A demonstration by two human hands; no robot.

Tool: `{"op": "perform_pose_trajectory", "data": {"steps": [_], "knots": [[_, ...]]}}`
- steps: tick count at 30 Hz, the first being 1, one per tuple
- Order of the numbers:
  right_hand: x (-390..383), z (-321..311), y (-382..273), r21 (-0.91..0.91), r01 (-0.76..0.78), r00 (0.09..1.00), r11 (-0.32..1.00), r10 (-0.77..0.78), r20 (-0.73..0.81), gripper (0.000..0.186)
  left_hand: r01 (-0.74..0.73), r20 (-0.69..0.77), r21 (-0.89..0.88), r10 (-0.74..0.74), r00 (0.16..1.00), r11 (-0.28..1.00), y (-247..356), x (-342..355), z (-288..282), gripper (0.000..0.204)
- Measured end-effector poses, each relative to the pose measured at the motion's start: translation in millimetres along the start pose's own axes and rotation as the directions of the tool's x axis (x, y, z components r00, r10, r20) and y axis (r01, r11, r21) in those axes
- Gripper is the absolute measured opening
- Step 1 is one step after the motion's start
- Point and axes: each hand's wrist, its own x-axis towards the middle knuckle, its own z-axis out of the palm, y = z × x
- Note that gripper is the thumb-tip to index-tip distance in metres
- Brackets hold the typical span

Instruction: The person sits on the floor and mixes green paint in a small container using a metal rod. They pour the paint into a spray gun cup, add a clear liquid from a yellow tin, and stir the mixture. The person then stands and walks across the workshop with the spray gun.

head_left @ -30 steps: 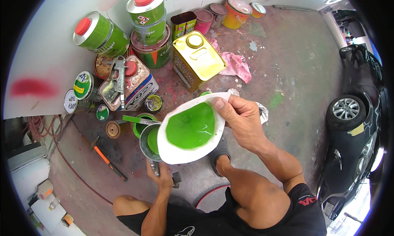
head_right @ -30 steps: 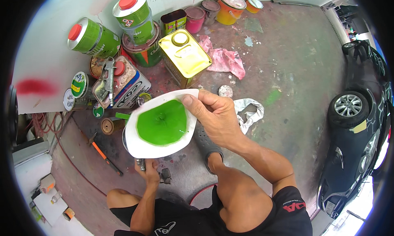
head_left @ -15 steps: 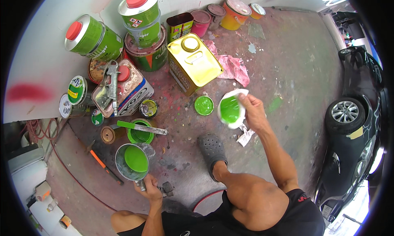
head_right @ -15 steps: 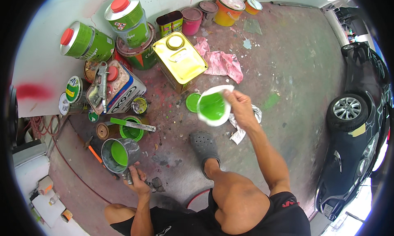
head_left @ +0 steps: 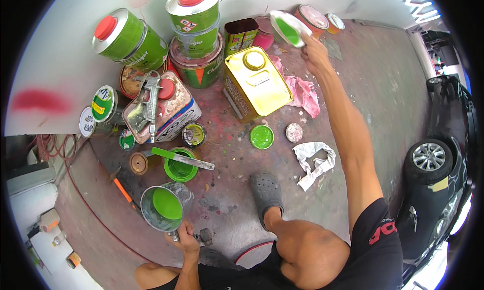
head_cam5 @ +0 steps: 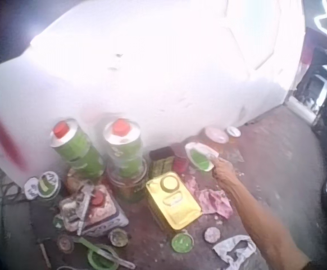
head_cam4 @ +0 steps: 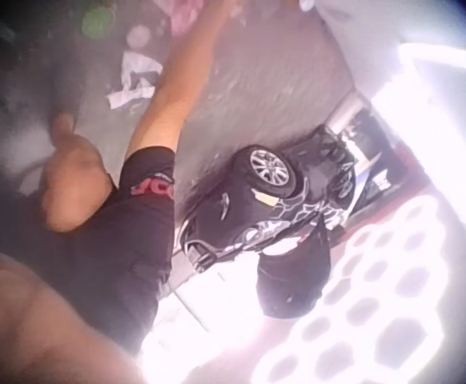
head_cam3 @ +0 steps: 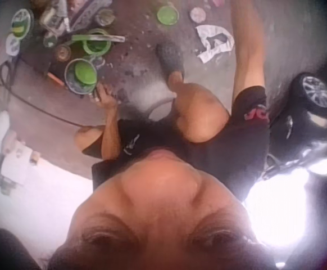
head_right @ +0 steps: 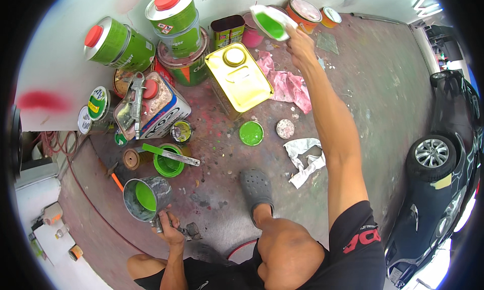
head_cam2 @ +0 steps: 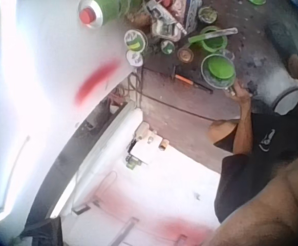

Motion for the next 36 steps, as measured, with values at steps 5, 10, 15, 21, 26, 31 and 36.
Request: {"op": "perform_pose_trajectory", "data": {"steps": [5, 10, 15, 21, 26, 31, 36], "knots": [[43, 82, -2, -0.044, -0.042, 0.993, 0.998, 0.047, 0.109, 0.027, 0.074, -0.119, -0.06, -0.081, 0.99, 0.995, 20, -3, 8, 0.027], [82, 84, 5, -0.323, -0.046, 0.99, 0.945, 0.085, 0.109, 0.037, -0.037, -0.065, 0.07, 0.041, 0.997, 0.997, -10, -10, -9, 0.027], [-63, 79, -9, -0.34, 0.655, 0.714, 0.675, -0.7, -0.012, 0.038, -0.029, -0.107, 0.004, 0.029, 0.994, 1.0, 13, -14, -19, 0.027], [-306, 61, 94, -0.419, 0.222, 0.907, 0.88, -0.029, 0.42, 0.033, -0.031, -0.04, -0.11, 0.026, 0.999, 0.993, 1, -15, -35, 0.016], [-350, 110, 141, -0.441, -0.449, 0.701, 0.778, 0.612, 0.366, 0.036, -0.014, -0.036, 0.022, 0.015, 0.999, 1.0, -28, -23, -56, 0.013], [-352, 125, 135, -0.347, -0.302, 0.778, 0.888, 0.44, 0.449, 0.029, -0.009, -0.114, -0.003, 0.008, 0.993, 1.0, -46, -28, -65, 0.033], [-382, 108, 24, -0.397, 0.101, 0.895, 0.912, 0.091, 0.438, 0.015, -0.124, -0.101, 0.022, 0.126, 0.987, 0.992, -11, -15, -57, 0.037]]}}
